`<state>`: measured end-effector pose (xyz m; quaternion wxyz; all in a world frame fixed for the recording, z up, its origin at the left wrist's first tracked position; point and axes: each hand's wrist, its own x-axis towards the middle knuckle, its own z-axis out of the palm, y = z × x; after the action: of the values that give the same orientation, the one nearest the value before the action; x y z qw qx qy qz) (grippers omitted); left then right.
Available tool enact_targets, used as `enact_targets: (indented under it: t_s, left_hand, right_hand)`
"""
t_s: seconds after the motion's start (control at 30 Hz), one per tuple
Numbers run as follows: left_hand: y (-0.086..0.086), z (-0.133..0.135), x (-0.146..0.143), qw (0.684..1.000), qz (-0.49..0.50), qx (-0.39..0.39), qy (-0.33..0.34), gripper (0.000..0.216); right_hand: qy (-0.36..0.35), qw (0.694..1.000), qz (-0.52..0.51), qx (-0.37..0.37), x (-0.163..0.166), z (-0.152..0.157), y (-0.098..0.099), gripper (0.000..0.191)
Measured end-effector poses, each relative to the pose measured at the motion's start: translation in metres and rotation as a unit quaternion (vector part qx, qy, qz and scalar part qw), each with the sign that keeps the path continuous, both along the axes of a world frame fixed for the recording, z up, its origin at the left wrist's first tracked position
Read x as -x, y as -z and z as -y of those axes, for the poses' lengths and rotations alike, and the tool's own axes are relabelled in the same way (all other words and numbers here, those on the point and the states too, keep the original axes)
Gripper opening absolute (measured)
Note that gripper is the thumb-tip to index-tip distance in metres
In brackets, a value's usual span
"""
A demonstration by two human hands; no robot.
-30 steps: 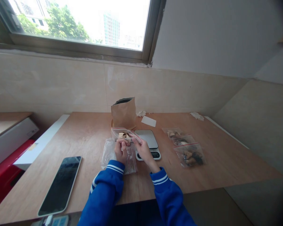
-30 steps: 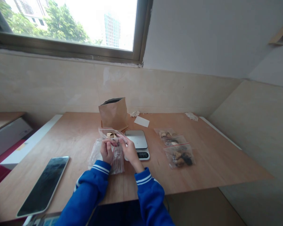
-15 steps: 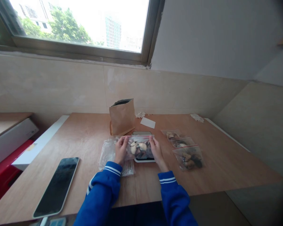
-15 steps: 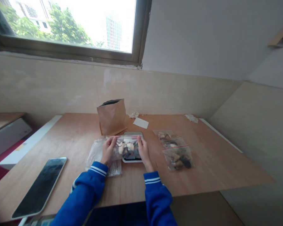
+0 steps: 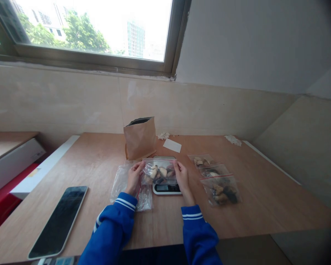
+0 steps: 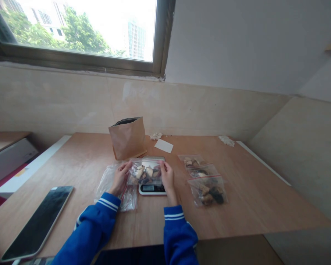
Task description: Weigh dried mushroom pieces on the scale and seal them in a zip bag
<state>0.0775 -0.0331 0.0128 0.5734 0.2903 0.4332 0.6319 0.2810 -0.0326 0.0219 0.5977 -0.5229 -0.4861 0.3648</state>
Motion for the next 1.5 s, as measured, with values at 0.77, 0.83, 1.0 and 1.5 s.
enact_targets:
  t_s: [0.77,0.83,1.0,1.5]
  left_hand:
    - [-0.017,0.013,-0.004,0.991,-0.1,-0.061,-0.062,0.04]
    - [-0.016,0.013,-0.004,0.989,-0.116,-0.07,-0.063,0.039]
    - [-0.012,0.011,-0.003,0.987,-0.131,-0.082,-0.05,0.042]
    - [-0.011,0.009,0.0,0.979,-0.161,-0.095,-0.087,0.038]
  right_hand:
    - [0.06,0.987,0.127,-0.079,0.001,0.008,0.005,0.042]
    - [0.058,0.988,0.119,-0.074,0.001,0.008,0.007,0.04]
    - [0.059,0.992,0.088,-0.066,0.001,0.008,0.011,0.04]
    - [0.03,0.998,-0.008,-0.061,0.009,0.012,-0.001,0.034]
